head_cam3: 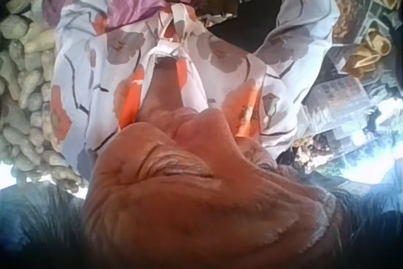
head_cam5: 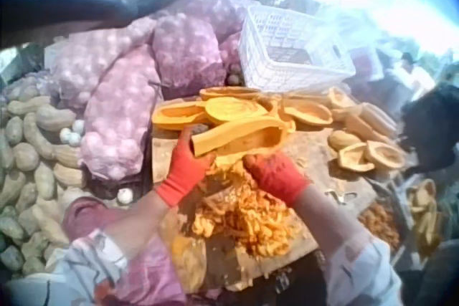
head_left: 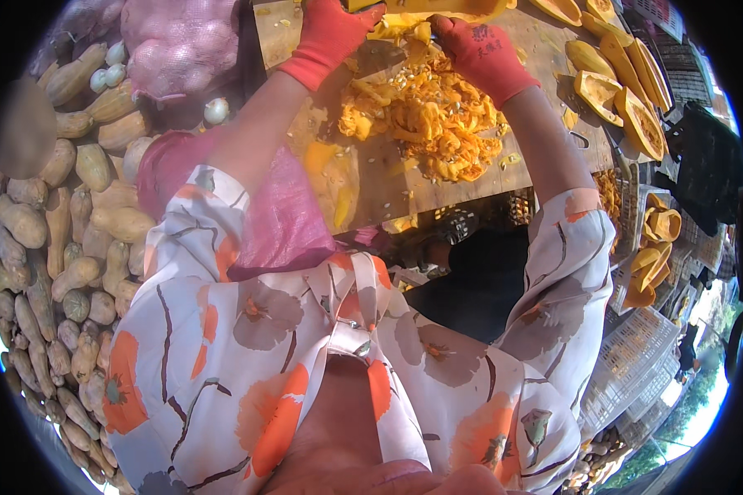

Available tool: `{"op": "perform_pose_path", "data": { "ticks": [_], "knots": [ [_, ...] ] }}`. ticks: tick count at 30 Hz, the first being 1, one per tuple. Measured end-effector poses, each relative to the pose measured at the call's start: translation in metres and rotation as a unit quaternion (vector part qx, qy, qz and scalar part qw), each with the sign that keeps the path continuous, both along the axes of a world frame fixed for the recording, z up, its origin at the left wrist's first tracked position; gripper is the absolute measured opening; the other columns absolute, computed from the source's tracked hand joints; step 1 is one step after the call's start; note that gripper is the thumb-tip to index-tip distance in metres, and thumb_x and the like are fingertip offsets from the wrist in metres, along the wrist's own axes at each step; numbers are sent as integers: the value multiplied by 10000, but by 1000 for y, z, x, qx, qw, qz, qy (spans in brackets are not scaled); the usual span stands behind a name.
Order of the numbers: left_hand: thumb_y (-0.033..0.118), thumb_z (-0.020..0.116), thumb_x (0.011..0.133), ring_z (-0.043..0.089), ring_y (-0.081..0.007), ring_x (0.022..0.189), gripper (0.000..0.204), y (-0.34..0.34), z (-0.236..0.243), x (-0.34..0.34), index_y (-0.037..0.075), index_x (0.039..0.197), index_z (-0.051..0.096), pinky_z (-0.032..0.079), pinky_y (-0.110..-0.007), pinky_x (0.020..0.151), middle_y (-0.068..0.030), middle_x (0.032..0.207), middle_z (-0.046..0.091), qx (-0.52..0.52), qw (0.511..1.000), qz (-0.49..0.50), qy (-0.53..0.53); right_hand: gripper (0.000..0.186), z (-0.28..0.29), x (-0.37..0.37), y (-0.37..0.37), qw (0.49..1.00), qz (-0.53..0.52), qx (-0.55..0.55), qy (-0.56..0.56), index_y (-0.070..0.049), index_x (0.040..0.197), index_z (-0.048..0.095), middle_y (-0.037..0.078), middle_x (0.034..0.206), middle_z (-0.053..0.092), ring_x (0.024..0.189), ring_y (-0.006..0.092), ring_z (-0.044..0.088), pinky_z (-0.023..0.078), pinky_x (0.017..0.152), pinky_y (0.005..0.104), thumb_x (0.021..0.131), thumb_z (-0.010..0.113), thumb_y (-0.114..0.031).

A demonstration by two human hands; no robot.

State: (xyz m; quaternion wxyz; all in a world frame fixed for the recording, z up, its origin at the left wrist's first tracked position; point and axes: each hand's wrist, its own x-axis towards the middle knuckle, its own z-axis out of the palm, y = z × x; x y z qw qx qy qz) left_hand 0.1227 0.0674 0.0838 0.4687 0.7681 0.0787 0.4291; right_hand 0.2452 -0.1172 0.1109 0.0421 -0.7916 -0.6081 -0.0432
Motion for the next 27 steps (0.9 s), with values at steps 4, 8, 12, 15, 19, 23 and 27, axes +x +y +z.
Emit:
{"op": "perform_pose_path", "data": {
  "ticks": [4, 8, 12, 15, 19, 23, 27],
  "knots": [
    [0, 684, 753, 609, -234, 1031, 588, -15, 6, -3, 46, 1301, 476, 495, -336, 876, -136, 1105, 625, -131, 989, -13, 62, 109, -20, -10, -40, 999, -33, 29, -28, -138, 1005, 499, 118, 772, 635, 712, 347, 653, 501, 561, 467, 898, 503, -159],
    [114, 765, 792, 590, -72, 662, 458, -11, -12, -14, 78, 1163, 499, 500, -237, 586, -22, 858, 633, -84, 992, 10, 94, 133, 12, -23, -13, 981, -177, 76, 18, -108, 967, 576, 138, 848, 681, 807, 350, 673, 529, 636, 450, 883, 496, -174],
    [55, 767, 786, 592, -78, 678, 477, -31, -7, -11, 75, 1168, 481, 497, -223, 579, -23, 920, 628, -133, 989, -37, 58, 206, 24, -26, 12, 957, -286, 19, 40, -72, 990, 622, 160, 890, 698, 863, 335, 686, 538, 702, 448, 896, 469, -174],
    [50, 771, 781, 593, -79, 699, 498, -16, -12, -12, 77, 1183, 479, 501, -224, 584, -31, 953, 625, -117, 990, -14, 79, 195, 15, -53, 12, 977, -204, -24, 54, -59, 998, 598, 171, 884, 696, 840, 337, 691, 540, 686, 452, 888, 479, -167],
    [56, 772, 781, 601, -78, 707, 485, -10, -16, -5, 68, 1168, 480, 499, -223, 580, -31, 943, 634, -52, 999, -2, -5, 166, 29, -56, 0, 980, -192, -29, 49, -56, 982, 575, 167, 861, 695, 778, 351, 691, 542, 643, 441, 866, 504, -151],
    [56, 769, 784, 601, -74, 708, 478, -14, -7, -9, 61, 1169, 485, 493, -213, 580, -28, 934, 638, -133, 990, -21, 52, 147, 29, -36, 19, 975, -215, 48, 10, -51, 969, 565, 154, 832, 691, 764, 338, 690, 539, 634, 448, 868, 506, -139],
    [66, 760, 797, 592, -67, 693, 451, -11, -4, -12, 57, 1159, 490, 489, -205, 583, -23, 929, 637, -152, 988, -41, 11, 136, 26, -41, 17, 991, -133, -14, -27, -57, 956, 558, 142, 824, 687, 739, 321, 691, 535, 589, 433, 862, 518, -146]
  ]
}}
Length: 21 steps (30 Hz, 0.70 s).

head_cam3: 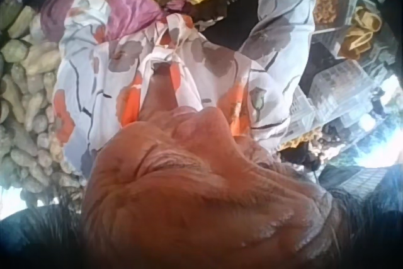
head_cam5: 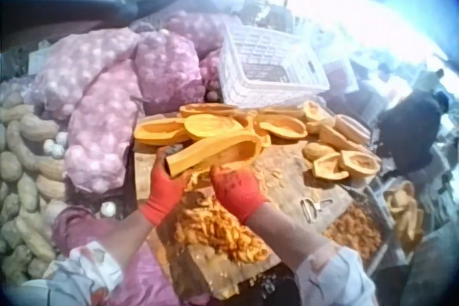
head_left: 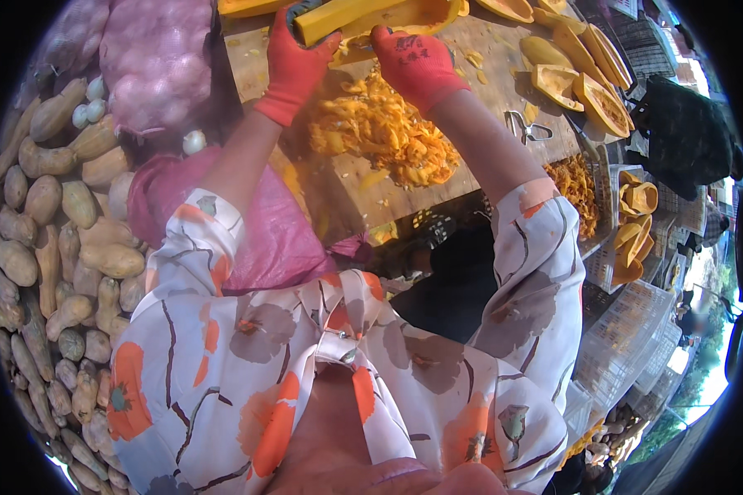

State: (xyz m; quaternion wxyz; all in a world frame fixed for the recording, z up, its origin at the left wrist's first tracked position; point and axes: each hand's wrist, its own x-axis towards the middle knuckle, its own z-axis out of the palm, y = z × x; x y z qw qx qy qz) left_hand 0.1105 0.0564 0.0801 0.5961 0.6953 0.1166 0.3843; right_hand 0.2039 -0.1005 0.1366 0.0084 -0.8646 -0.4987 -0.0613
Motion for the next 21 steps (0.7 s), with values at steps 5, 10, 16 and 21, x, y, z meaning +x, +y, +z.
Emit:
{"op": "perform_pose_path", "data": {
  "ticks": [5, 10, 16, 21],
  "knots": [
    [9, 719, 796, 598, -86, 732, 444, 4, 12, -5, 42, 1167, 477, 491, -217, 604, -50, 935, 635, -33, 999, 14, 3, 119, 14, -15, -6, 998, 14, 67, 5, -60, 954, 532, 143, 783, 661, 702, 342, 667, 514, 569, 444, 858, 509, -125],
    [65, 772, 779, 589, -85, 742, 446, 8, 4, 1, 30, 1122, 490, 478, -221, 608, -30, 907, 627, -147, 985, -30, -85, 148, 14, -20, 32, 998, 27, 48, -8, -67, 971, 513, 150, 779, 645, 682, 345, 658, 504, 571, 455, 839, 526, -132],
    [8, 755, 776, 590, -96, 749, 486, 14, 13, -18, 31, 1161, 459, 476, -220, 606, -49, 940, 618, -82, 996, 13, -24, 149, -2, -30, -22, 990, 118, -74, -23, -70, 981, 538, 139, 760, 655, 693, 358, 658, 506, 567, 449, 851, 519, -138],
    [34, 772, 766, 612, -127, 804, 502, 14, 26, -27, 49, 1177, 482, 514, -260, 679, -76, 974, 619, -52, 997, 30, 40, 190, 1, 5, -11, 996, -91, 12, 19, -44, 1015, 591, 119, 837, 691, 738, 298, 698, 528, 579, 403, 874, 515, -146]
  ]
}}
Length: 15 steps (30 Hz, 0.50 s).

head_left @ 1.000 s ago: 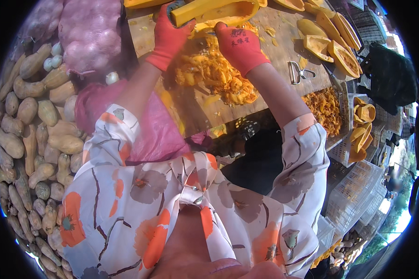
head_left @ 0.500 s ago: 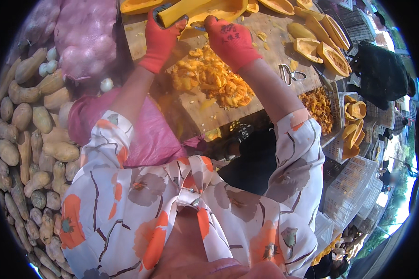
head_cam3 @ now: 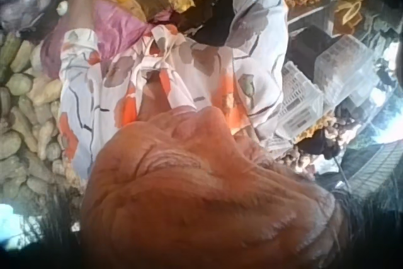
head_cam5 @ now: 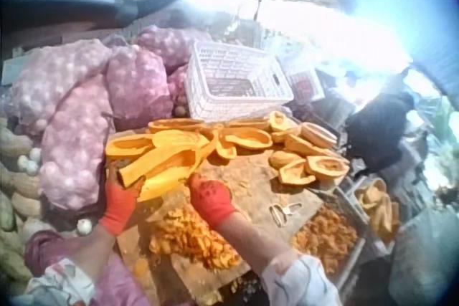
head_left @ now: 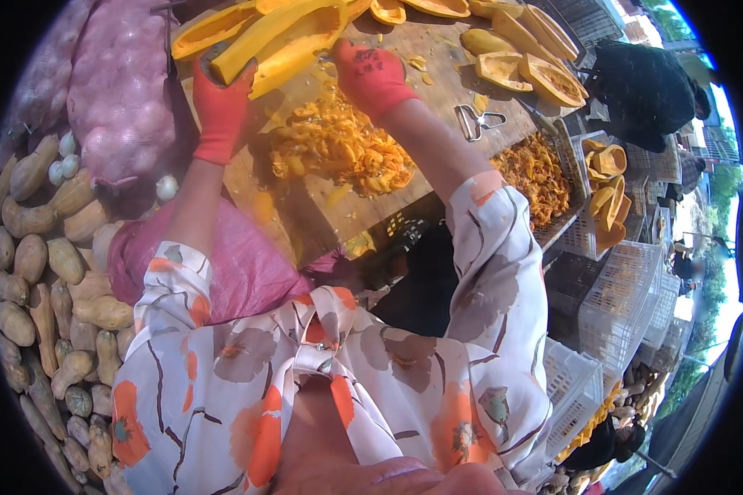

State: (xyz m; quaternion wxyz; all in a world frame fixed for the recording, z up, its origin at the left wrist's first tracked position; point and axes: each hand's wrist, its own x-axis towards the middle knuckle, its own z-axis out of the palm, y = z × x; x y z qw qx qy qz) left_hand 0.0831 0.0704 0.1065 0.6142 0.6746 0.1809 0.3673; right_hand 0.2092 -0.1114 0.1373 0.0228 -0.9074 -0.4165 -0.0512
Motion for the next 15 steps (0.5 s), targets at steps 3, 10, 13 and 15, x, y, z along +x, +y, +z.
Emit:
{"op": "perform_pose_path", "data": {
  "ticks": [3, 10, 13, 15],
  "knots": [
    [61, 793, 737, 615, -183, 946, 538, -8, -13, 7, 50, 1191, 505, 507, -307, 829, -94, 1069, 612, 160, 986, 41, -2, 176, -11, 27, 27, 994, -79, 72, -33, -45, 993, 594, 148, 832, 695, 762, 330, 689, 529, 617, 453, 870, 489, -115],
    [57, 787, 711, 588, -218, 1106, 603, -15, 0, -1, 66, 1245, 506, 473, -322, 930, -99, 1193, 596, 357, 932, 29, 59, 223, -27, -35, -21, 986, -22, -98, 132, -15, 1042, 576, 126, 872, 682, 814, 299, 683, 529, 629, 415, 860, 536, -139],
    [57, 768, 728, 591, -219, 1096, 586, -13, -9, 6, 59, 1248, 499, 483, -332, 911, -94, 1198, 587, 362, 928, 54, 64, 190, -35, -72, -53, 976, -2, 20, 218, -18, 963, 582, 164, 826, 685, 768, 344, 677, 517, 637, 450, 871, 476, -147],
    [45, 749, 751, 599, -216, 1073, 558, -13, -18, 22, 56, 1249, 496, 494, -331, 889, -92, 1191, 589, 248, 966, 57, 33, 183, -41, -83, -53, 968, 14, 58, 244, -14, 949, 569, 177, 799, 677, 757, 353, 670, 510, 637, 458, 866, 466, -141]
  ]
}}
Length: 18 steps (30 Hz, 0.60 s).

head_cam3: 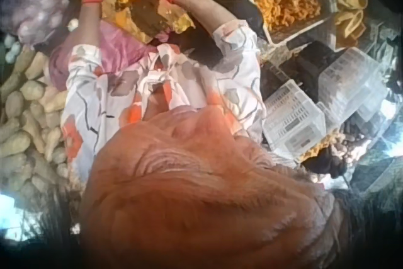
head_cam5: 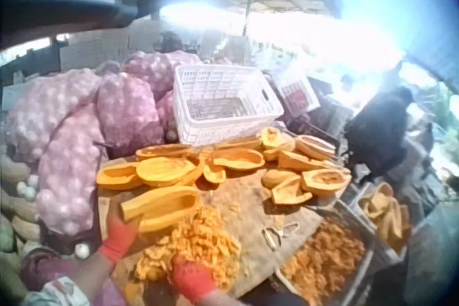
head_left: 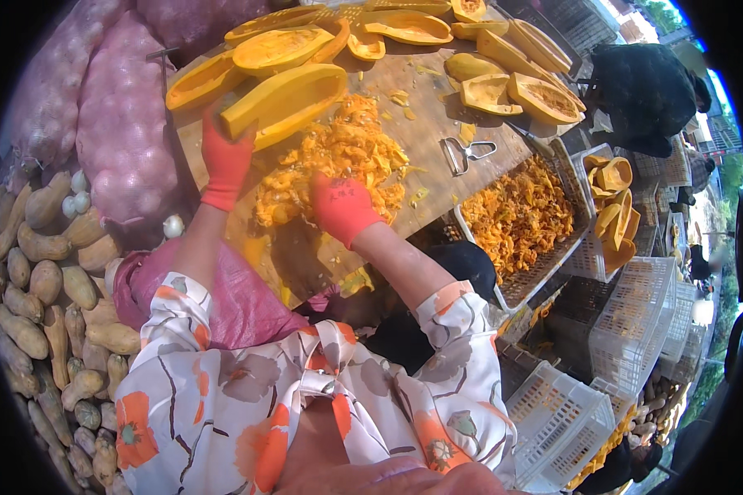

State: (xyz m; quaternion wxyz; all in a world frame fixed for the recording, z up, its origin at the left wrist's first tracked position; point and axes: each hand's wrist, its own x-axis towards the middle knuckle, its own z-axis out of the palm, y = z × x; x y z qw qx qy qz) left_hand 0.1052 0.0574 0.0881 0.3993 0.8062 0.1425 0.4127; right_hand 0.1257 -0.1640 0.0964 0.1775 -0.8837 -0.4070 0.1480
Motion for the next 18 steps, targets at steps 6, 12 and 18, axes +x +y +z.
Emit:
{"op": "perform_pose_path", "data": {
  "ticks": [6, 12, 18],
  "knots": [
    [-4, 730, 761, 604, -188, 965, 555, -28, -35, 80, -10, 1251, 470, 510, -309, 845, -102, 1155, 588, -477, 876, -44, -59, 169, 3, -3, -8, 996, 25, 69, 41, -27, 952, 556, 179, 789, 675, 752, 357, 667, 509, 656, 461, 853, 472, -136],
    [90, 726, 787, 603, -266, 973, 559, -131, -67, 225, 64, 1293, 490, 513, -394, 806, -124, 1169, 583, -652, 750, -68, 87, 169, -22, -5, -52, 996, 6, 54, 66, -22, 914, 538, 176, 775, 658, 747, 370, 649, 491, 650, 469, 874, 463, -168],
    [204, 672, 860, 532, -337, 1180, 651, 44, -181, 359, 27, 1407, 368, 439, -364, 974, -220, 1321, 517, -134, 985, -110, 3, 274, 23, -17, -31, 980, 168, 54, 90, -19, 1029, 640, 161, 922, 687, 854, 320, 673, 519, 717, 421, 878, 473, -176]
  ]
}}
